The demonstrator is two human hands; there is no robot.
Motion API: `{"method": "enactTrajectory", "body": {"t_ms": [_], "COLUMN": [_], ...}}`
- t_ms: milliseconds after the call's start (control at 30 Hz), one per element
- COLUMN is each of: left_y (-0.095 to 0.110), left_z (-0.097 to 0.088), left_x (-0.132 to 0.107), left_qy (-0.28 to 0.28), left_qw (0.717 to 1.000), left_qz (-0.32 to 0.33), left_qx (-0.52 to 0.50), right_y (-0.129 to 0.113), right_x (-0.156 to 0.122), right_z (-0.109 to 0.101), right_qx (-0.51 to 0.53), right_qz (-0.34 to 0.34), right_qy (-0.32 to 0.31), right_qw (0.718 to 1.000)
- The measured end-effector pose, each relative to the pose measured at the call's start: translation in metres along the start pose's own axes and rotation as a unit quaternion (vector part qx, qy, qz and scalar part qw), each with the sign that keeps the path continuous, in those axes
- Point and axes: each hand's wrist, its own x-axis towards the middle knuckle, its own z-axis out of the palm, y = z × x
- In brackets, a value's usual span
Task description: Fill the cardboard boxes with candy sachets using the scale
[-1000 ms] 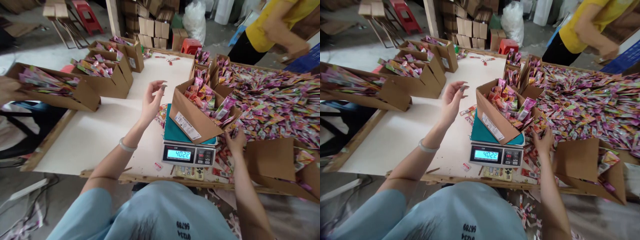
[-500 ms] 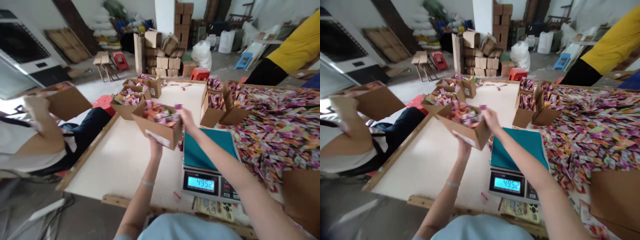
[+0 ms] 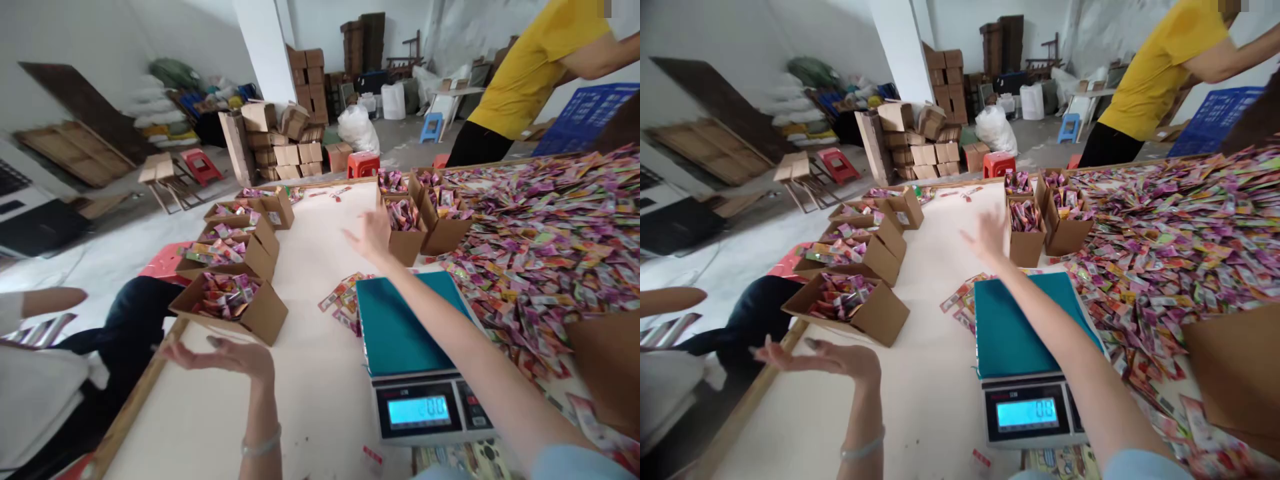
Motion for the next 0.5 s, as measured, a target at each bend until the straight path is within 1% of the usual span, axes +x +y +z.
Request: {"method": "enactTrajectory", "body": {"t_ms": [33, 67, 100, 133, 167, 200, 233, 267, 300, 333, 367, 400, 433, 500], "left_y": [0.015, 0.031, 0.046, 0.060, 0.072, 0.082, 0.089, 0.094, 0.097, 0.099, 0.100, 0.100, 0.099, 0.096], "left_z": [0.013, 0.032, 0.057, 0.087, 0.119, 0.152, 0.184, 0.213, 0.237, 0.257, 0.273, 0.284, 0.293, 0.303], "left_x": [-0.007, -0.013, -0.020, -0.027, -0.035, -0.043, -0.051, -0.061, -0.070, -0.080, -0.089, -0.096, -0.101, -0.105], "left_qy": [0.015, -0.033, -0.137, -0.242, -0.344, -0.426, -0.469, -0.501, -0.531, -0.555, -0.579, -0.600, -0.618, -0.648], "left_qw": [0.999, 0.994, 0.979, 0.947, 0.898, 0.836, 0.801, 0.772, 0.742, 0.722, 0.700, 0.682, 0.667, 0.648], "left_qz": [0.028, 0.033, 0.002, -0.060, -0.155, -0.263, -0.306, -0.335, -0.362, -0.374, -0.385, -0.392, -0.393, -0.380], "left_qx": [-0.041, -0.095, -0.151, -0.200, -0.228, -0.226, -0.212, -0.203, -0.189, -0.176, -0.163, -0.149, -0.136, -0.123], "right_y": [0.029, 0.054, 0.074, 0.088, 0.096, 0.100, 0.101, 0.100, 0.099, 0.099, 0.099, 0.101, 0.104, 0.115], "right_x": [0.007, 0.012, 0.016, 0.020, 0.023, 0.025, 0.028, 0.030, 0.031, 0.032, 0.031, 0.029, 0.026, 0.013], "right_z": [-0.018, -0.032, -0.042, -0.048, -0.049, -0.049, -0.046, -0.043, -0.041, -0.039, -0.040, -0.042, -0.045, -0.056], "right_qx": [-0.097, -0.161, -0.215, -0.248, -0.258, -0.260, -0.260, -0.260, -0.261, -0.261, -0.259, -0.255, -0.249, -0.233], "right_qz": [0.049, 0.071, 0.079, 0.073, 0.060, 0.049, 0.048, 0.054, 0.059, 0.057, 0.051, 0.041, 0.030, 0.011], "right_qy": [0.021, 0.015, 0.001, -0.022, -0.044, -0.056, -0.056, -0.050, -0.046, -0.047, -0.052, -0.059, -0.064, -0.068], "right_qw": [0.994, 0.984, 0.973, 0.966, 0.963, 0.963, 0.963, 0.963, 0.962, 0.962, 0.963, 0.964, 0.966, 0.970]}}
